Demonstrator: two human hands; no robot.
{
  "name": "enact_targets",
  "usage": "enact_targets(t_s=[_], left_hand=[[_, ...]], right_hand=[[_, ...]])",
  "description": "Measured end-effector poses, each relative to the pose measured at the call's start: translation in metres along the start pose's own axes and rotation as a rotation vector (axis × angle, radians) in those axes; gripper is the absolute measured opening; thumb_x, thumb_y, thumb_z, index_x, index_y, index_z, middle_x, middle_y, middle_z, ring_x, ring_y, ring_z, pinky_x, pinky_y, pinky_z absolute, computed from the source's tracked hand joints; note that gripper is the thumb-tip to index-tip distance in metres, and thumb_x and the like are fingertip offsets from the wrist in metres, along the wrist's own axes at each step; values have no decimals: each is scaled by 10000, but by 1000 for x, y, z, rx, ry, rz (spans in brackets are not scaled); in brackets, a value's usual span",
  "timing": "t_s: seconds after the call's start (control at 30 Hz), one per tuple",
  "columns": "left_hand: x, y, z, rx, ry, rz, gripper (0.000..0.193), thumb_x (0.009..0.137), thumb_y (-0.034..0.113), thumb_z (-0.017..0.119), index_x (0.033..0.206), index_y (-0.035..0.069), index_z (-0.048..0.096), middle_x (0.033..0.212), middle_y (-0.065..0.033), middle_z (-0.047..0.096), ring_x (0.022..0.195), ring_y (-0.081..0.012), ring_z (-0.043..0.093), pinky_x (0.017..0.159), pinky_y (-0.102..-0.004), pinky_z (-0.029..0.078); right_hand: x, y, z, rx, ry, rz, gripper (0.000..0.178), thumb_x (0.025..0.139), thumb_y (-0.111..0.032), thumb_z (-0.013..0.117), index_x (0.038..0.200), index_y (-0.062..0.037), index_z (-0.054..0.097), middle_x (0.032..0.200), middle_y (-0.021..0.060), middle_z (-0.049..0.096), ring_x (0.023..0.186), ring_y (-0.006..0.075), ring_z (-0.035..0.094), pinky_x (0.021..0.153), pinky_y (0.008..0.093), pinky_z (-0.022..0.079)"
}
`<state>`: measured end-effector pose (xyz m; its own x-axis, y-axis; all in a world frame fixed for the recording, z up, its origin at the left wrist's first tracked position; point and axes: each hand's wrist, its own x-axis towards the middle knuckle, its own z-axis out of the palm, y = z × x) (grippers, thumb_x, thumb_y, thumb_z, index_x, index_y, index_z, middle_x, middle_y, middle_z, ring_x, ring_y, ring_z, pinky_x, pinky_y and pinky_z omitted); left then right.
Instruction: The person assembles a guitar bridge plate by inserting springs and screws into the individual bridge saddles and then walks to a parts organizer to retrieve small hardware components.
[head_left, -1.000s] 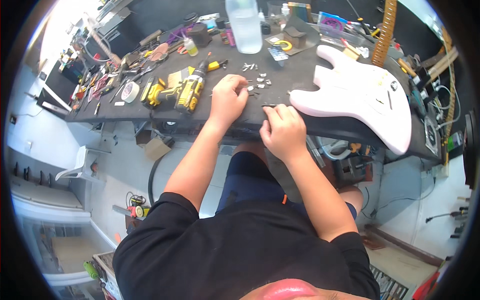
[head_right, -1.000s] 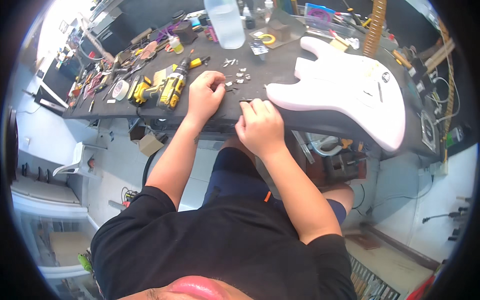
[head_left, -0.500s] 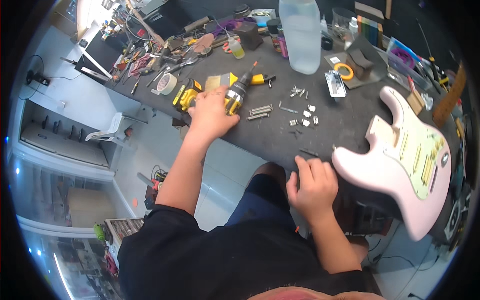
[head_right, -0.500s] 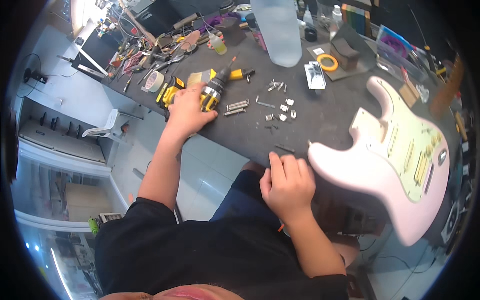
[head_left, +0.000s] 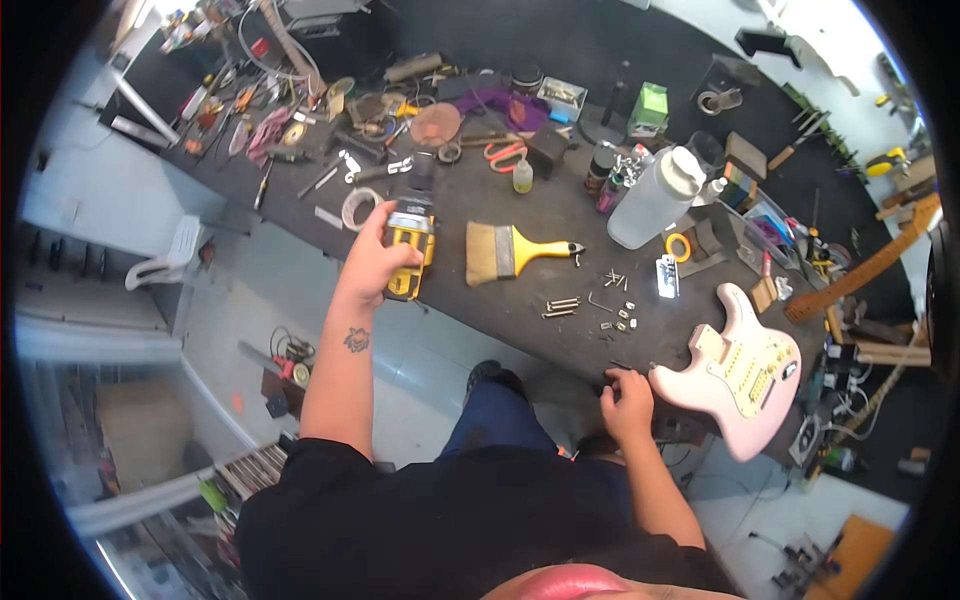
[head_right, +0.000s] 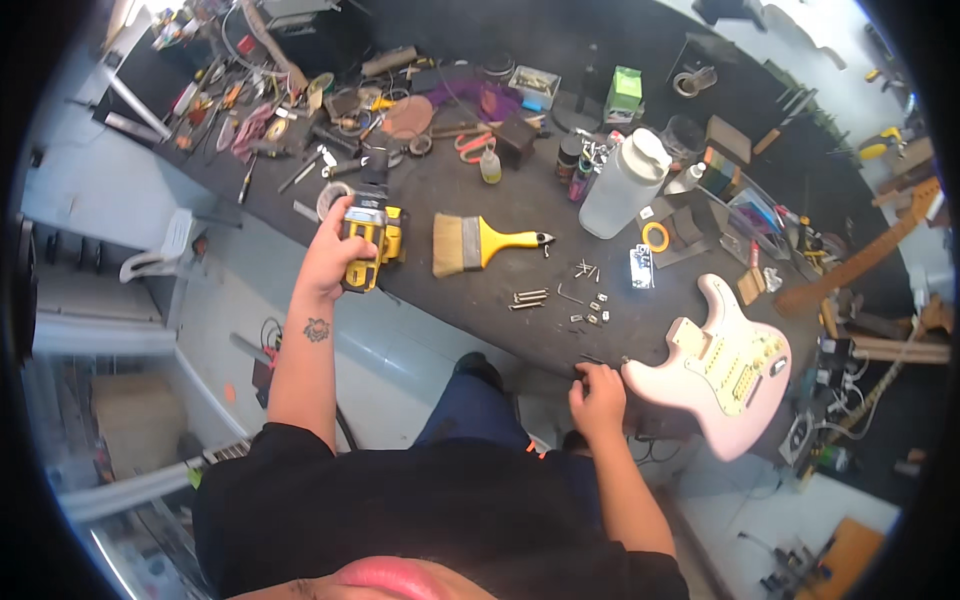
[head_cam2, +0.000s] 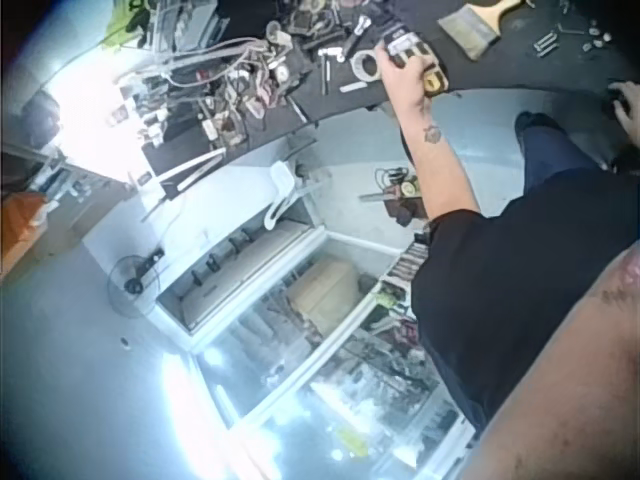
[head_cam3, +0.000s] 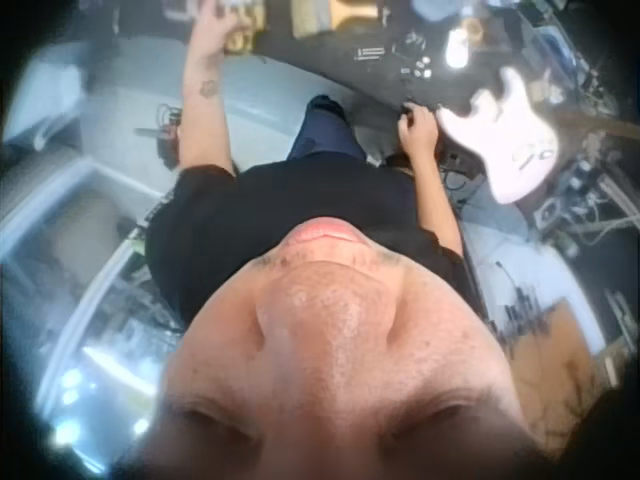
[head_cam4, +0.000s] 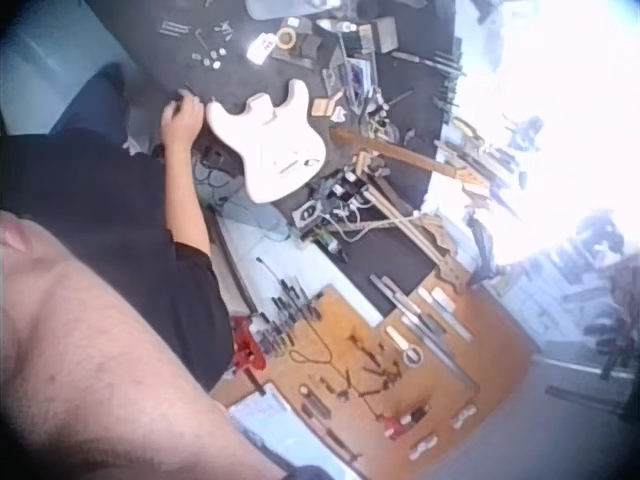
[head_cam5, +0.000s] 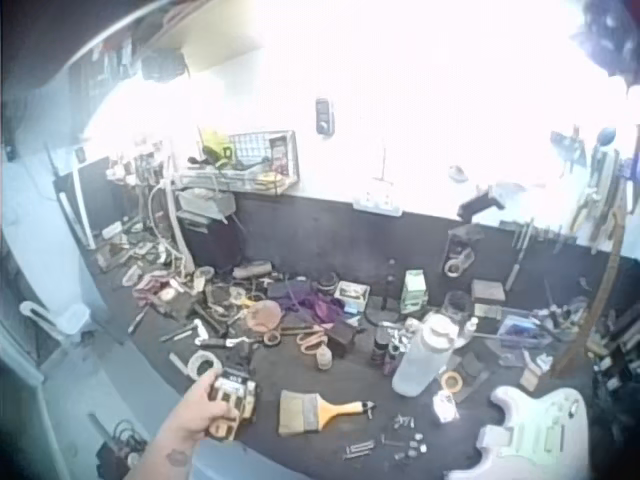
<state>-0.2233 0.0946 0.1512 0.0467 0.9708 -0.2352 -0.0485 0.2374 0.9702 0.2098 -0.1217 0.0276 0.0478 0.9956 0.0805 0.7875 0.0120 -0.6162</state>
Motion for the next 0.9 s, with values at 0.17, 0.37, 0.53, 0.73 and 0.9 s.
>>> enact_targets(t_s=[0.17, 0.37, 0.53, 0.73, 0.9], left_hand=[[83, 24, -35, -432, -186, -23, 497, 882, -59, 631, 1372, 17, 598, 1097, -62, 702, 945, -173, 723, 814, -345, 630], [164, 30, 0, -262, -261, -66, 379, 848, -10, 727, 1219, 57, 687, 1021, -34, 712, 890, -161, 706, 754, -372, 604], [184, 21, 29, -285, -183, -126, 289, 891, 37, 705, 1175, 80, 681, 949, -44, 726, 797, -178, 724, 712, -377, 608], [193, 21, 52, -184, -150, -115, 370, 893, 85, 756, 1244, 62, 642, 984, -74, 744, 802, -187, 732, 693, -375, 595], [194, 24, 49, -180, -131, -140, 395, 882, 95, 768, 1252, 42, 640, 994, -93, 746, 809, -201, 739, 696, -385, 605]], right_hand=[[-19, -57, 7, 143, -79, 366, 162, 921, -61, 701, 1063, -12, 762, 935, 154, 721, 827, 265, 712, 781, 383, 573], [-35, -155, 8, 101, -420, 292, 197, 932, -124, 696, 1091, -33, 768, 1014, 181, 749, 952, 363, 741, 864, 445, 592], [-36, -167, 12, 102, -468, 212, 205, 938, -140, 685, 1098, -38, 763, 1041, 184, 755, 975, 382, 740, 869, 457, 591], [5, -173, 9, 110, -450, 260, 198, 950, -142, 677, 1099, -35, 752, 1063, 192, 755, 998, 397, 734, 881, 469, 587], [31, -165, 8, 155, -512, 154, 211, 953, -153, 677, 1114, -37, 748, 1064, 183, 753, 1007, 380, 732, 883, 456, 582]])
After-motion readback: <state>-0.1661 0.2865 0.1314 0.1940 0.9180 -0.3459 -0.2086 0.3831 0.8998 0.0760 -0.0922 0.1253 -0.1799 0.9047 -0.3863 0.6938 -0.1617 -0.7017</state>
